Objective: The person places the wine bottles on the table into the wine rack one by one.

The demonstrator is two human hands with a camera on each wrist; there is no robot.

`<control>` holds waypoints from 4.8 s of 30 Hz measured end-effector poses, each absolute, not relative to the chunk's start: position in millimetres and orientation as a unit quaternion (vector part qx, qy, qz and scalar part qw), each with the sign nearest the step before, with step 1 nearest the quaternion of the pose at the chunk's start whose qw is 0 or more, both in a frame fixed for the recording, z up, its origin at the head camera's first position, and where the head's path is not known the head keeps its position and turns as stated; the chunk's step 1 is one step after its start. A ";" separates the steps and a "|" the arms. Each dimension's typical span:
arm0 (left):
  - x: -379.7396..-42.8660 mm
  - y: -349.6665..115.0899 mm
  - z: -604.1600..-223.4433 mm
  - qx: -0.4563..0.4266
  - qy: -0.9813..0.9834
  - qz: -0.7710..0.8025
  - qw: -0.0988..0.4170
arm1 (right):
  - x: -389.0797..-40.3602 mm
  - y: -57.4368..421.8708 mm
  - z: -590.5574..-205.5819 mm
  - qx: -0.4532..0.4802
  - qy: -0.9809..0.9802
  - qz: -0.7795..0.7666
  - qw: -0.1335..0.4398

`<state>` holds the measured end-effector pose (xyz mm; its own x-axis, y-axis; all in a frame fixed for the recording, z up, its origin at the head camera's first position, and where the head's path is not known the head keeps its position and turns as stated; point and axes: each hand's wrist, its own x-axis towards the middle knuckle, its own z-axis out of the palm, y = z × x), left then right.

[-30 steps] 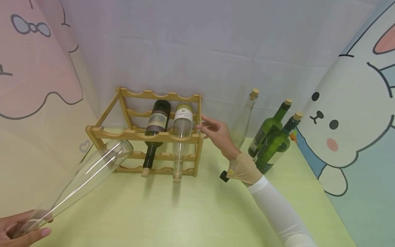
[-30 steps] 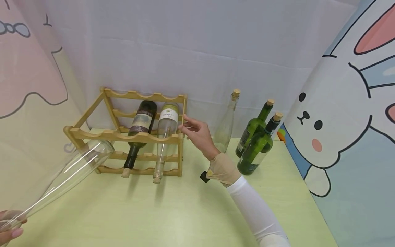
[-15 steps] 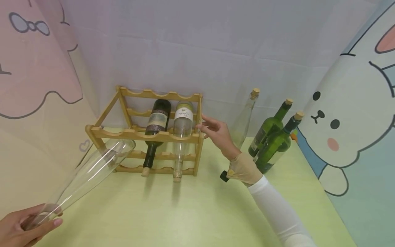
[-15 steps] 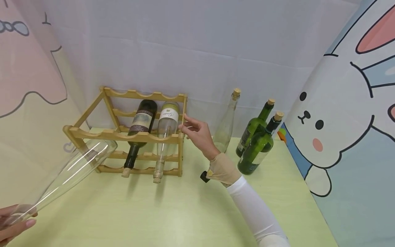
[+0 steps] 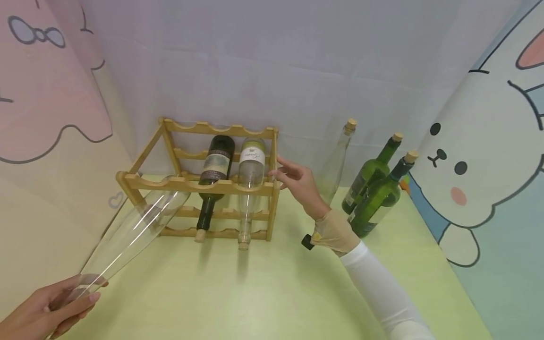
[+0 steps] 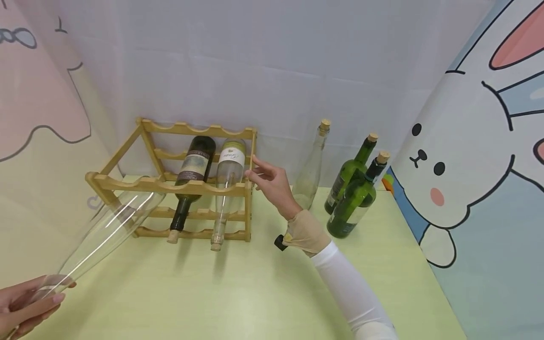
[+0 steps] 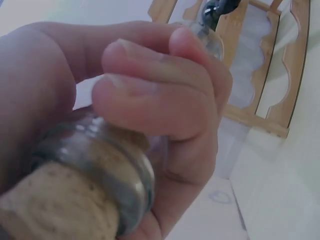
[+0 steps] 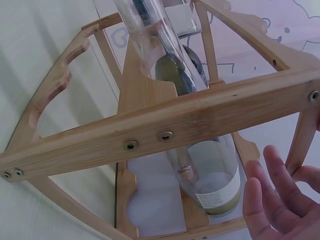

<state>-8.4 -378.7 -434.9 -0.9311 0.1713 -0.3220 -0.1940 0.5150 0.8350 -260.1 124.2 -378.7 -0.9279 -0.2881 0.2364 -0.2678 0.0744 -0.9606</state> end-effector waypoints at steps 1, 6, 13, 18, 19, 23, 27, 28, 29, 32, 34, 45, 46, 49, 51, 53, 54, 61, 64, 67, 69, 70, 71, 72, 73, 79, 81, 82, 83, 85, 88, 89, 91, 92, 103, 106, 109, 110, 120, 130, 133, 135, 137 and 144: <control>-10.4 -376.2 -434.5 0.004 0.854 0.488 0.182 | -260.4 124.2 -378.5 -0.190 0.733 -0.653 0.007; -20.6 -366.6 -436.1 0.019 0.840 0.508 0.189 | -260.9 123.6 -378.1 -0.191 0.740 -0.645 0.003; -35.8 -343.9 -436.1 -0.005 0.827 0.537 0.167 | -261.4 123.4 -377.5 -0.188 0.742 -0.643 0.000; -43.5 -331.2 -431.6 -0.055 0.820 0.540 0.184 | -260.9 123.3 -377.6 -0.179 0.745 -0.643 0.004; -44.3 -328.9 -431.1 -0.057 0.820 0.539 0.183 | -260.6 123.2 -377.7 -0.178 0.744 -0.644 0.005; -49.4 -317.1 -431.8 -0.056 0.827 0.539 0.148 | -259.7 123.0 -378.2 -0.176 0.742 -0.647 0.008; -58.7 -303.1 -433.9 -0.055 0.825 0.550 0.118 | -260.0 124.2 -379.4 -0.173 0.743 -0.646 0.007; -61.3 -300.0 -434.1 -0.055 0.824 0.552 0.114 | -260.2 124.5 -379.6 -0.174 0.743 -0.646 0.007; -63.8 -296.8 -434.2 -0.058 0.822 0.555 0.109 | -260.1 124.5 -379.3 -0.173 0.744 -0.646 0.007; -71.5 -288.5 -435.2 -0.069 0.813 0.570 0.098 | -259.4 123.9 -378.3 -0.175 0.744 -0.645 0.007; -75.7 -284.1 -436.7 -0.078 0.803 0.582 0.097 | -259.5 123.2 -378.3 -0.177 0.744 -0.645 0.008; -99.3 -268.0 -441.9 -0.098 0.792 0.595 0.091 | -263.4 121.8 -380.0 -0.183 0.745 -0.641 0.001; -101.3 -267.7 -442.2 -0.100 0.795 0.592 0.092 | -263.3 121.7 -380.1 -0.183 0.744 -0.642 0.002; -106.2 -266.4 -443.0 -0.101 0.799 0.586 0.092 | -263.2 121.9 -380.7 -0.182 0.743 -0.645 0.003; -109.5 -265.4 -443.5 -0.099 0.801 0.584 0.089 | -263.1 122.2 -381.3 -0.183 0.741 -0.647 0.003; -113.1 -264.2 -443.5 -0.099 0.797 0.589 0.089 | -263.1 122.6 -381.8 -0.184 0.738 -0.649 0.003; -114.9 -263.7 -443.5 -0.099 0.795 0.591 0.089 | -263.0 122.7 -381.9 -0.183 0.738 -0.650 0.004; -123.7 -260.9 -442.4 -0.093 0.785 0.606 0.087 | -260.8 122.2 -381.0 -0.182 0.739 -0.649 0.004; -127.8 -260.1 -441.1 -0.091 0.783 0.609 0.087 | -260.4 122.7 -381.8 -0.184 0.739 -0.648 0.006; -132.1 -260.3 -439.9 -0.091 0.782 0.610 0.091 | -260.4 123.1 -382.8 -0.184 0.738 -0.650 0.007; -134.6 -260.6 -439.1 -0.092 0.784 0.607 0.094 | -260.5 123.0 -383.4 -0.185 0.735 -0.652 0.007; -135.9 -260.8 -438.7 -0.092 0.785 0.605 0.095 | -260.8 123.1 -383.8 -0.185 0.735 -0.653 0.007; -137.1 -260.8 -438.5 -0.094 0.787 0.602 0.096 | -260.8 122.9 -383.9 -0.186 0.733 -0.654 0.007; -138.4 -260.7 -437.9 -0.095 0.789 0.600 0.096 | -260.9 122.8 -384.1 -0.186 0.733 -0.654 0.007; -139.6 -260.8 -437.5 -0.097 0.790 0.598 0.096 | -261.0 122.7 -384.1 -0.187 0.733 -0.654 0.007; -147.8 -260.4 -435.0 -0.093 0.790 0.600 0.090 | -261.6 121.9 -384.6 -0.185 0.725 -0.663 0.009; -149.5 -260.5 -434.7 -0.091 0.790 0.600 0.089 | -261.9 121.7 -385.2 -0.184 0.725 -0.664 0.010; -150.1 -260.7 -434.7 -0.091 0.790 0.600 0.088 | -262.1 121.7 -385.5 -0.184 0.726 -0.663 0.010; -150.7 -260.9 -434.6 -0.091 0.791 0.599 0.089 | -262.4 121.6 -385.7 -0.183 0.726 -0.662 0.010; -151.5 -261.4 -434.5 -0.091 0.790 0.599 0.090 | -262.8 121.5 -386.2 -0.183 0.728 -0.661 0.011; -153.2 -262.0 -435.2 -0.093 0.787 0.602 0.092 | -263.3 121.7 -386.3 -0.184 0.726 -0.662 0.008; -154.0 -262.0 -435.4 -0.094 0.785 0.605 0.093 | -263.4 121.8 -386.3 -0.184 0.726 -0.663 0.007; -155.6 -261.9 -435.7 -0.095 0.779 0.613 0.094 | -263.7 122.2 -385.9 -0.184 0.725 -0.663 0.005; -156.3 -261.8 -435.6 -0.096 0.776 0.616 0.095 | -263.7 122.3 -385.4 -0.185 0.725 -0.663 0.005; -152.5 -265.6 -440.5 -0.082 0.686 0.712 0.124 | -258.0 122.3 -386.6 -0.176 0.716 -0.674 0.047; -149.1 -267.5 -443.1 -0.081 0.694 0.704 0.124 | -253.0 123.5 -388.9 -0.181 0.706 -0.681 0.068; -145.9 -269.4 -445.1 -0.074 0.720 0.680 0.118 | -248.8 127.9 -392.8 -0.190 0.694 -0.691 0.076; -144.7 -270.1 -445.6 -0.071 0.728 0.673 0.114 | -246.6 130.1 -393.7 -0.192 0.690 -0.693 0.076; -121.1 -286.3 -442.9 -0.084 0.824 0.558 0.056 | -211.0 174.7 -408.4 -0.194 0.724 -0.660 0.037; -92.6 -270.8 -425.4 -0.199 0.859 0.451 -0.142 | -180.6 243.3 -440.5 -0.140 0.774 -0.617 -0.025; -93.8 -256.5 -412.2 -0.173 0.847 0.448 -0.229 | -174.0 258.9 -447.2 -0.119 0.780 -0.611 -0.058; -96.8 -247.1 -404.6 -0.127 0.839 0.446 -0.284 | -170.7 267.6 -450.5 -0.112 0.776 -0.616 -0.075; -101.4 -235.9 -399.0 -0.068 0.833 0.445 -0.323 | -166.0 277.7 -452.4 -0.107 0.771 -0.621 -0.094; -118.2 -190.3 -383.4 0.115 0.813 0.449 -0.353 | -157.7 309.5 -456.1 -0.061 0.738 -0.653 -0.159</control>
<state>-118.2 -190.3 -383.4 -0.7249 -0.1298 0.6765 0.5038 0.5698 0.6492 -157.7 309.5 -456.1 -0.9420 0.1178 0.3143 -0.2976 0.1395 -0.9444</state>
